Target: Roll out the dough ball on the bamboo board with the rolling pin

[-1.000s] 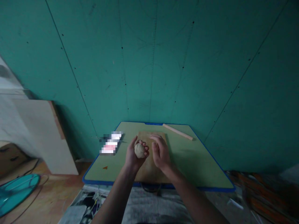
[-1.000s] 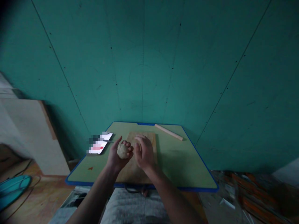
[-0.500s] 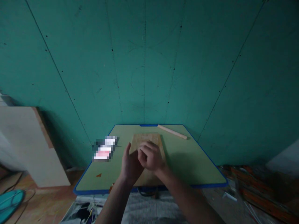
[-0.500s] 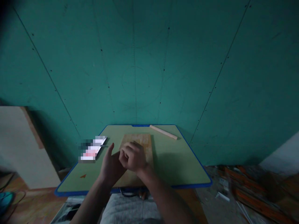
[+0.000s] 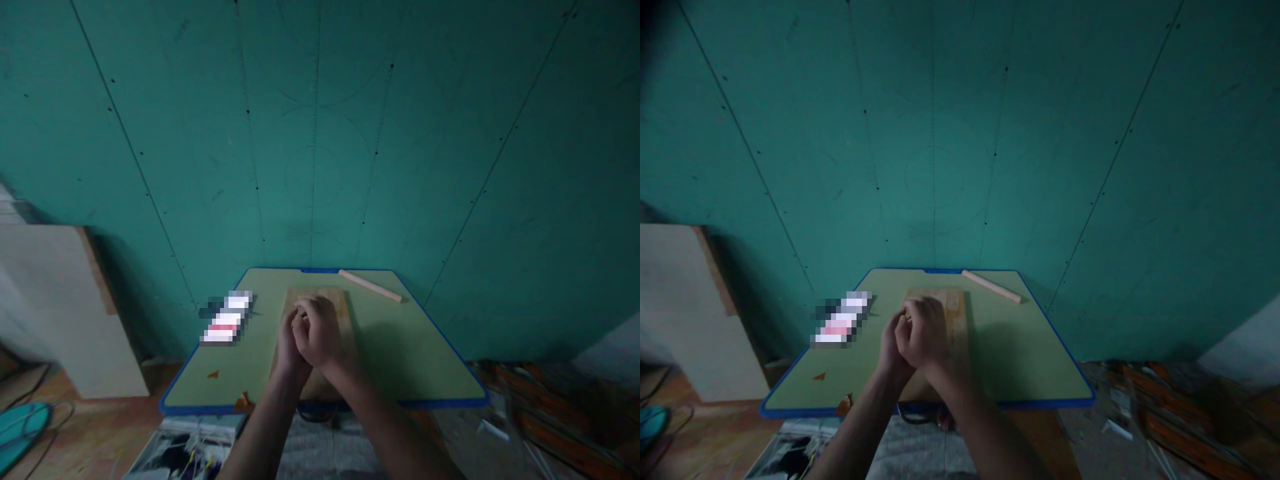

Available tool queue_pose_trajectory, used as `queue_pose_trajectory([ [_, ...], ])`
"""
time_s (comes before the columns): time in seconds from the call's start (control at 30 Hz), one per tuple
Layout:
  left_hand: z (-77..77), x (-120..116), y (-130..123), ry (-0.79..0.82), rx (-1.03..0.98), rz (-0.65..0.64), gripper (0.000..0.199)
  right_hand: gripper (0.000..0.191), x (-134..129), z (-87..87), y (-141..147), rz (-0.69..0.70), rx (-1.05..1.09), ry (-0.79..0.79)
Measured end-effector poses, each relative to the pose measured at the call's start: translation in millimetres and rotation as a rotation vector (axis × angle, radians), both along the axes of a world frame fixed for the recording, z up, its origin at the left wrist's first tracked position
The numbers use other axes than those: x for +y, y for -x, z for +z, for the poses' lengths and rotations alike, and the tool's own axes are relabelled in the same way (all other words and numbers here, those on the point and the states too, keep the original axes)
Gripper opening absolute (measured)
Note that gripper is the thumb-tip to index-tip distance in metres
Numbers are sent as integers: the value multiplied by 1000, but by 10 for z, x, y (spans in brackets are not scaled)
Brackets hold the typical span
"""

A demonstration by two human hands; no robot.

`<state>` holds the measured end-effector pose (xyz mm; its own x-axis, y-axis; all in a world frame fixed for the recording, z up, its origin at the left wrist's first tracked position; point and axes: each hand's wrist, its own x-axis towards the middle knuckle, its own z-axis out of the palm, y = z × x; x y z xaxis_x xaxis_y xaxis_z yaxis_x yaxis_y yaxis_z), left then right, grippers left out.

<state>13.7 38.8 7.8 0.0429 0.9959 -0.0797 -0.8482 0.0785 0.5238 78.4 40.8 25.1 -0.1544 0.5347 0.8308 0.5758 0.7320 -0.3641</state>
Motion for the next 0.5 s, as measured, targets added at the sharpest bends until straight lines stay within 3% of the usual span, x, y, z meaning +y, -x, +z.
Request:
queue_pose_trajectory([
  [0.13, -24, -64, 11, -63, 155, 14, 25, 21, 212, 21, -248, -26, 125, 118],
  [0.2, 21, -72, 53, -59, 255, 135, 20, 25, 276, -62, -315, -2, 342, 268],
  [0.3, 121, -47, 75, -62, 392, 333, 12, 33, 299, -257, -267, 133, 673, 616],
  [0.4, 201, -35, 35, -149, 652, 265, 9, 40, 316, -397, -163, 276, 800, 819],
  [0.5, 234, -49, 78, -292, 877, 166, 11, 39, 373, -422, -215, 272, 782, 818],
])
